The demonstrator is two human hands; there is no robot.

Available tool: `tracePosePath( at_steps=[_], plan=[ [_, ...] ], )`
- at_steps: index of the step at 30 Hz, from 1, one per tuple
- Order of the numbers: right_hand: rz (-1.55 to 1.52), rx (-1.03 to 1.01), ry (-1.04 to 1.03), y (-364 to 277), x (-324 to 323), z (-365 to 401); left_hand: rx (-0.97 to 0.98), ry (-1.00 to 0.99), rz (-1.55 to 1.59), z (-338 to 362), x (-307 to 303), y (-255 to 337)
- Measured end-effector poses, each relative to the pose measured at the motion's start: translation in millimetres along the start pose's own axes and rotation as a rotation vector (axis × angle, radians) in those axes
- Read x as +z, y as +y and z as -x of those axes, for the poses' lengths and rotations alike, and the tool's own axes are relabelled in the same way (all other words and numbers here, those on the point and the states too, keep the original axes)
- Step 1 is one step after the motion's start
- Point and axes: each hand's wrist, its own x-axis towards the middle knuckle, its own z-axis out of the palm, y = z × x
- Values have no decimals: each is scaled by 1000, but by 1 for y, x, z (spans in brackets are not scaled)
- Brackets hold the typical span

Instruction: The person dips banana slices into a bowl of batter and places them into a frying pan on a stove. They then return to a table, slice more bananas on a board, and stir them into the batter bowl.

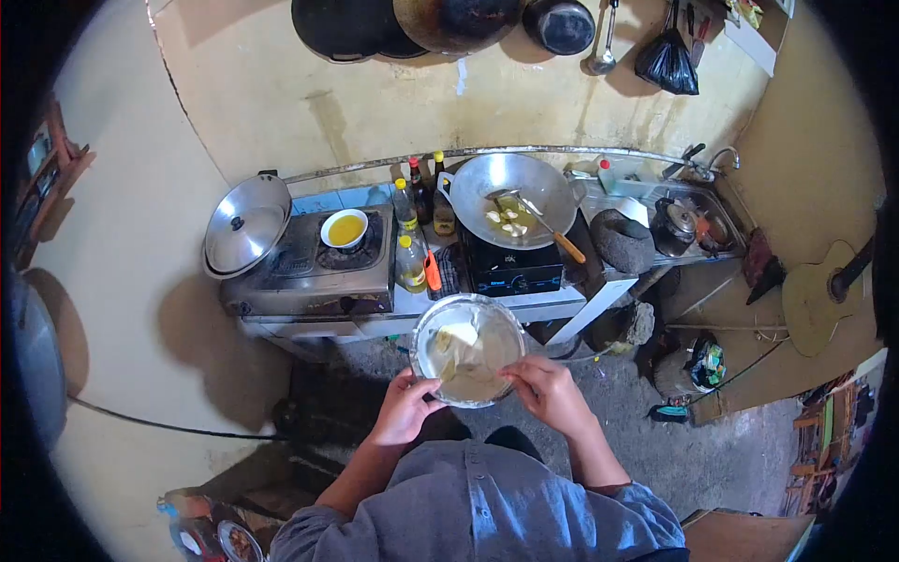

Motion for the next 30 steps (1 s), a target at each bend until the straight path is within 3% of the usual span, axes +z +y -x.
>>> tracePosePath(
  at_steps=[8, 12, 18, 21, 30],
  plan=[
    [58, 10, 75, 29, -16, -53, 58, 46, 15, -54, -2, 25],
    [17, -47, -49, 44, -19, -77, 104, 71, 50, -76, 5, 37],
    [-10, -64, -20, 83, -46, -131, 178, 129, 21, -112, 32, 60],
    [-68, -60, -122, 101, -58, -154, 234, 178, 11, -135, 46, 68],
    [-264, -50, -180, 153, -86, -196, 303, 241, -24, -193, 92, 76]
  ],
)
